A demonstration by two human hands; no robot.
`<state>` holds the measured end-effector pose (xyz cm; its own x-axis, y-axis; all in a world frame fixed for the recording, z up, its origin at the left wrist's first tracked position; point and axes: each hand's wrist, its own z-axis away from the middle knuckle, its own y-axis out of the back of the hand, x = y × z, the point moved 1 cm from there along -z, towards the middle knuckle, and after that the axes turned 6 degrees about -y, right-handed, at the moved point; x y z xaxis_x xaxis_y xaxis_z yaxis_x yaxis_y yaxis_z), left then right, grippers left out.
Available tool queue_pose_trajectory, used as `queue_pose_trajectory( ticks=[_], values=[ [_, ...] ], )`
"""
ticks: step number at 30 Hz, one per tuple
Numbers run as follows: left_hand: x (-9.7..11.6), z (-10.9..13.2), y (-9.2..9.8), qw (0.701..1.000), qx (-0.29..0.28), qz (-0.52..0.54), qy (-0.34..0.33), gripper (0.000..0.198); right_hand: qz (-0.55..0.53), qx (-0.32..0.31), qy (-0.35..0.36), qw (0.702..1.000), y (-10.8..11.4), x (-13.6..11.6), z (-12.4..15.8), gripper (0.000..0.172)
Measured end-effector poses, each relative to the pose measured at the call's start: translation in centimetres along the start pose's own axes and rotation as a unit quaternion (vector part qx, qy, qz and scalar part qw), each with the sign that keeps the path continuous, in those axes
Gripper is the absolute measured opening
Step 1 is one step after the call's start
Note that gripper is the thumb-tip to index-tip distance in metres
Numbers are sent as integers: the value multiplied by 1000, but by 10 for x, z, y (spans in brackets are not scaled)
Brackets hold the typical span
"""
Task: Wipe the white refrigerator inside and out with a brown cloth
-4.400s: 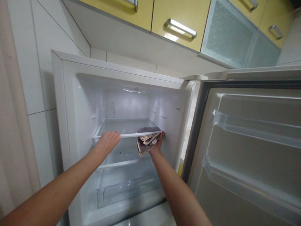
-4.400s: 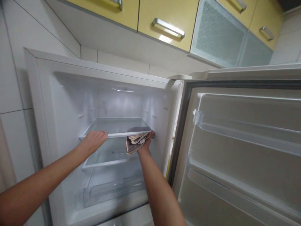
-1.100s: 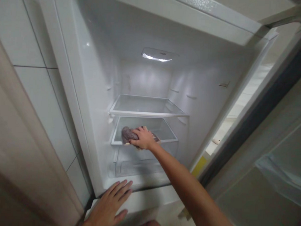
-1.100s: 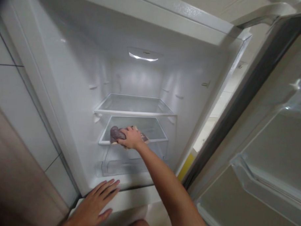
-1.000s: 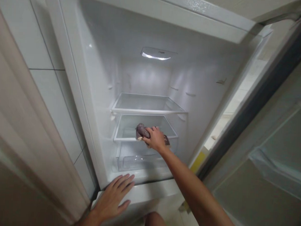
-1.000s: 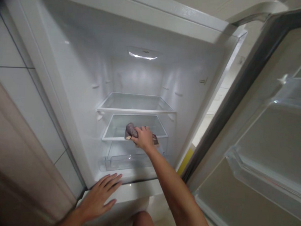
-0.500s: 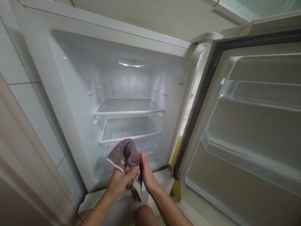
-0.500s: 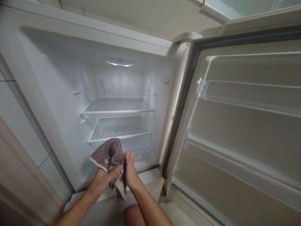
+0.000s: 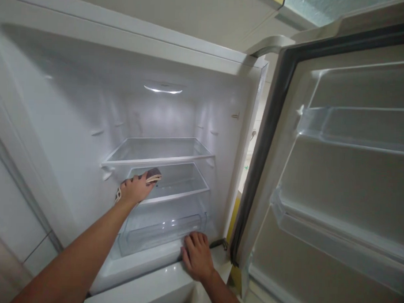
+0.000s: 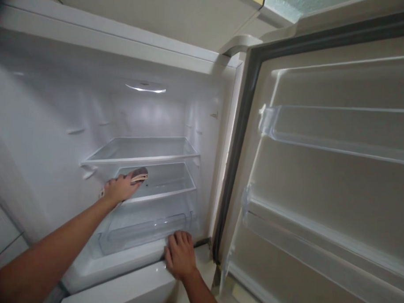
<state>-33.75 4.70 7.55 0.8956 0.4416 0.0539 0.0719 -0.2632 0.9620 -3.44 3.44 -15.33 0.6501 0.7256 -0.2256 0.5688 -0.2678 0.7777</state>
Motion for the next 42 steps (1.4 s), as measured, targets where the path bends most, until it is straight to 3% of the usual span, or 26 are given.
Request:
queue_pose_trajectory(
  ticks=[4,7,9,10,12,17,18,20,22,25,28,31,33,36,39,42],
  values=[
    [57,-23,-7,996,-17,29,-84,69,-45,-20,-1,999,-1,1,-1,15],
    [111,-16,-14,973,-34,73,-217,60,-60,-26,2,998,1,5,1,17],
    [125,-6,-17,956,-38,97,-273,56,-63,-32,1,998,2,6,2,18],
    [122,-2,-17,953,-40,103,-282,54,-63,-34,-1,997,2,6,2,18],
    [95,0,-14,959,-44,103,-261,51,-60,-36,-5,998,3,5,2,18],
    [-8,-30,-6,997,-45,35,-52,62,-42,-23,-1,999,4,0,1,20],
    [-17,-40,-5,999,-46,24,-14,65,-40,-23,2,999,4,-1,1,20],
    [-15,-61,-8,998,-51,18,29,67,-41,-26,7,999,3,-1,1,20],
    [12,-80,-14,997,-60,34,26,67,-46,-33,3,998,2,1,2,20],
    [80,-95,-26,992,-72,83,-66,64,-52,-50,-9,997,0,5,3,22],
    [145,-89,-34,971,-72,132,-187,60,-54,-61,-13,997,0,7,4,23],
    [168,-64,-32,948,-75,162,-263,57,-64,-65,-14,996,2,8,3,22],
    [155,-46,-26,934,-91,177,-296,51,-69,-61,-11,996,4,7,3,22],
    [108,-22,-10,925,-128,189,-305,41,-64,-51,-6,997,5,6,3,22],
    [50,-12,6,944,-146,171,-240,38,-54,-42,-6,998,5,4,3,21],
    [5,-14,17,975,-127,124,-134,47,-45,-32,-6,998,4,2,3,20]
  ],
)
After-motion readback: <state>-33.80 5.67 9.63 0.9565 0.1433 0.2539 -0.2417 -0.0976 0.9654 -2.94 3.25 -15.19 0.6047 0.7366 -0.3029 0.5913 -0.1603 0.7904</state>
